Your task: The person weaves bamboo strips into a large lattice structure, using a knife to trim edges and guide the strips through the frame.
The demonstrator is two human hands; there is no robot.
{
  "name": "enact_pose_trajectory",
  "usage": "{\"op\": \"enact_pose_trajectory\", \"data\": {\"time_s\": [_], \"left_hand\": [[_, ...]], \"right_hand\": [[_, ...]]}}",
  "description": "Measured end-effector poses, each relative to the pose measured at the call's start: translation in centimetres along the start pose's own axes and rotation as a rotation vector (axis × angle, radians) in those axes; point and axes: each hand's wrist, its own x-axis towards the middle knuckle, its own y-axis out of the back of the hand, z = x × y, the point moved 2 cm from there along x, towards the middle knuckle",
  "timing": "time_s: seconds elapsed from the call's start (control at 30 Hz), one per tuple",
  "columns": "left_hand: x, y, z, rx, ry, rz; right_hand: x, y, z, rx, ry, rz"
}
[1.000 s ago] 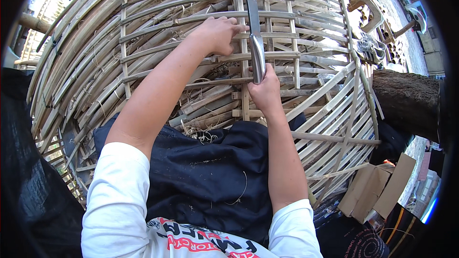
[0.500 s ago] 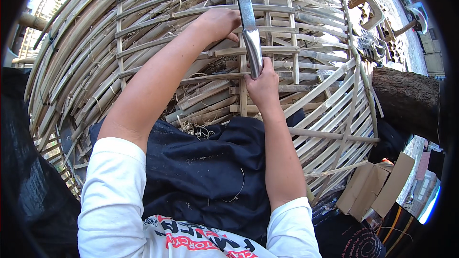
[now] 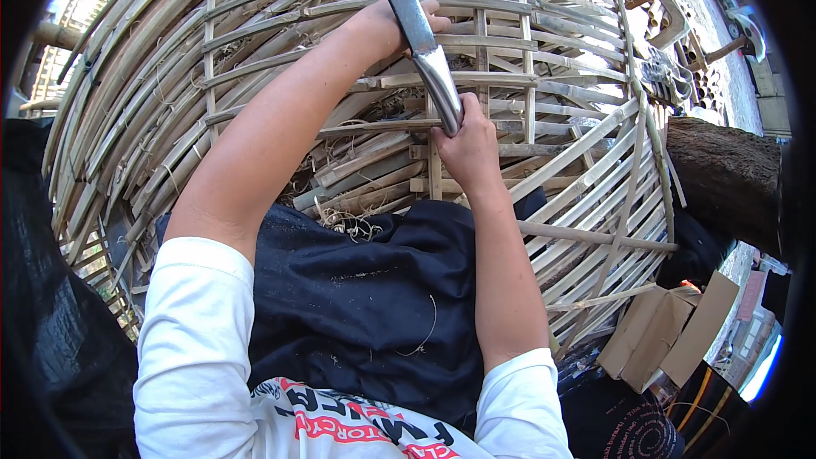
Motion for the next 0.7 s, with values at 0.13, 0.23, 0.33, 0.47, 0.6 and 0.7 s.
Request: {"op": "enact_pose_trajectory", "data": {"time_s": [0.13,0.23,0.33,0.47,0.6,0.7], "left_hand": [[0.4,0.3,0.1,0.069,-0.017,-0.075],[0.7,0.4,0.4,0.101,-0.025,-0.116],[0.8,0.6,0.7,0.165,-0.073,-0.152],[1.0,0.4,0.4,0.087,-0.03,-0.122],[1.0,0.0,0.3,0.058,-0.022,-0.038],[0.9,-0.1,0.5,0.04,-0.03,0.02]], "right_hand": [[0.0,0.2,-0.1,-0.003,-0.001,-0.012],[0.0,0.3,0.1,-0.007,0.012,-0.011],[-0.1,0.2,0.3,0.018,-0.001,-0.017],[0.0,0.2,0.4,0.038,0.019,-0.014],[-0.1,0.9,0.3,0.0,0.08,0.01],[-0.2,1.1,0.3,-0.014,0.104,0.027]]}}
